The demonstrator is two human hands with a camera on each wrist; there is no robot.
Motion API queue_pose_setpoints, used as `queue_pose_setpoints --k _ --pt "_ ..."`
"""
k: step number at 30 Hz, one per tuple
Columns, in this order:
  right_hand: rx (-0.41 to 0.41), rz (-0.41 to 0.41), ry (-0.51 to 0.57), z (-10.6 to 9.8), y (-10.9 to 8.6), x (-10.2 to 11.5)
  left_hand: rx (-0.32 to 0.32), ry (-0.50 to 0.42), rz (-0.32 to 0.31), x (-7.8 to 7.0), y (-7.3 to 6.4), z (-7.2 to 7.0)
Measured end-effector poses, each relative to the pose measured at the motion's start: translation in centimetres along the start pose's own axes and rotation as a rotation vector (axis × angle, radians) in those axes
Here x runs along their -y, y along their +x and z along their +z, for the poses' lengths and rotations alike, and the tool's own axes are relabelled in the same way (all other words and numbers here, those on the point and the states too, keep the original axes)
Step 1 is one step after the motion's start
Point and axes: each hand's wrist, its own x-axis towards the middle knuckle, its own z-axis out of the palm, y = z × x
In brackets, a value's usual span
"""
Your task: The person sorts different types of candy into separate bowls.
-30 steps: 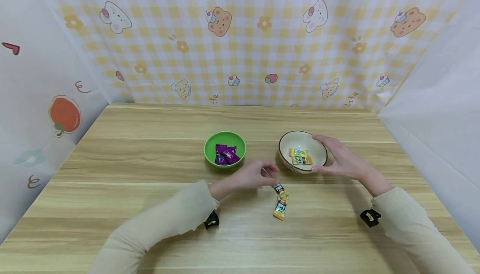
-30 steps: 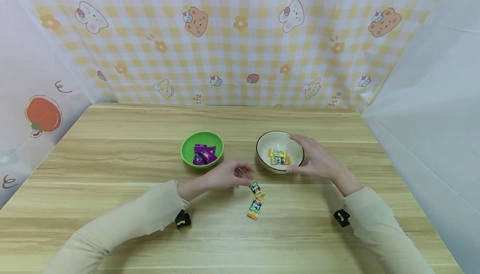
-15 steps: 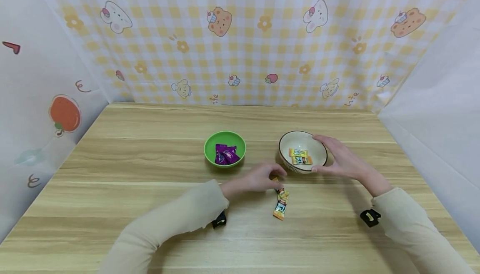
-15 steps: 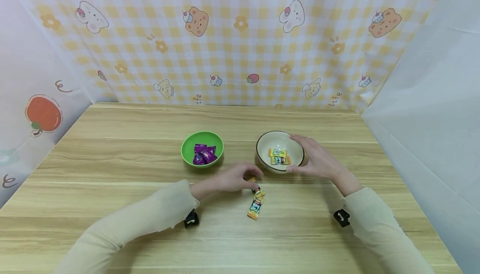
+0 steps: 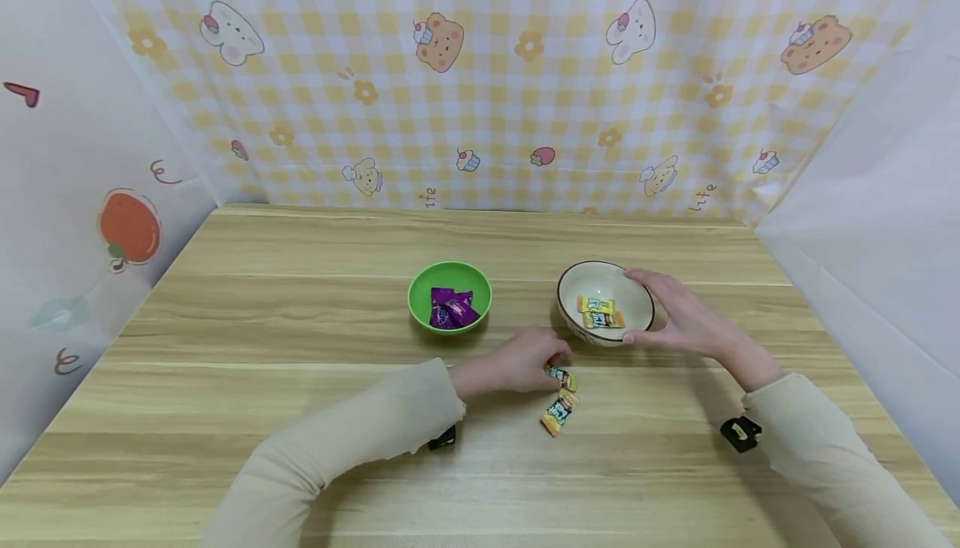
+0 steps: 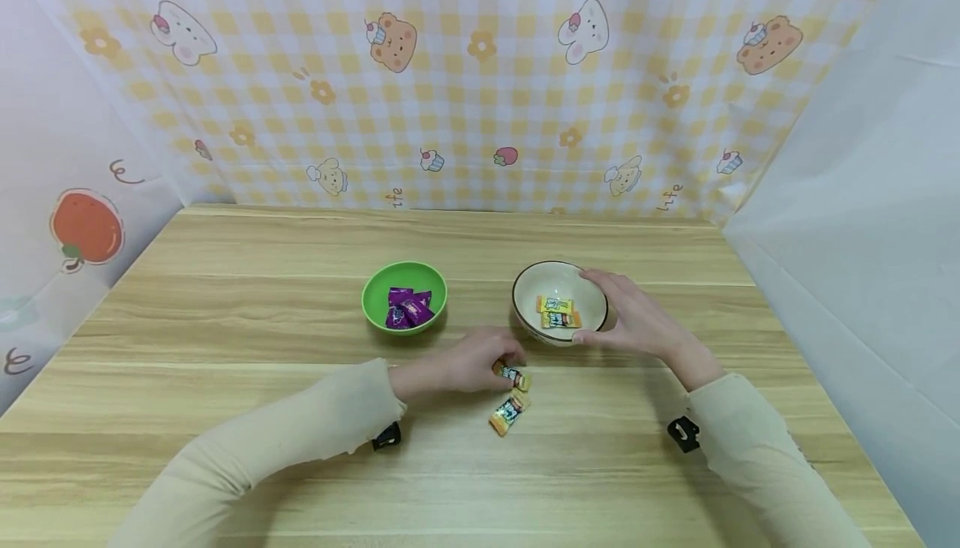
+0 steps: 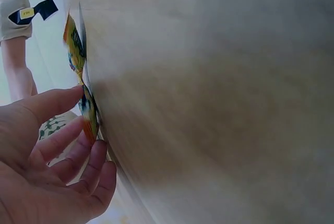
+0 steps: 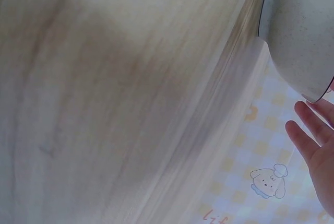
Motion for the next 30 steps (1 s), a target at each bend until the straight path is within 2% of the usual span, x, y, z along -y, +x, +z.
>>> queue_pose_setpoints --k 3,11,21,26,30 --pt "0.001 -0.005 -0.002 0.0 0.0 0.0 0.007 0.014 0.005 0.0 -0.1 0.1" --pt "0.010 -0.011 -0.006 -0.3 0.1 0.3 0.003 -0.019 -0.032 -0.2 -0.5 0.0" --pt "0.048 0.008 -0.010 -0.8 0.3 0.7 -0.016 -0.139 -0.076 0.0 -1.0 0.1" --pt "0.080 0.019 0.006 -1.1 0.5 1.0 -0.020 -0.230 -0.068 0.2 -1.3 0.1" --pt "0.098 0.032 0.009 -1.2 0.5 1.2 -0.016 -0.327 -0.085 0.3 -1.6 0.1"
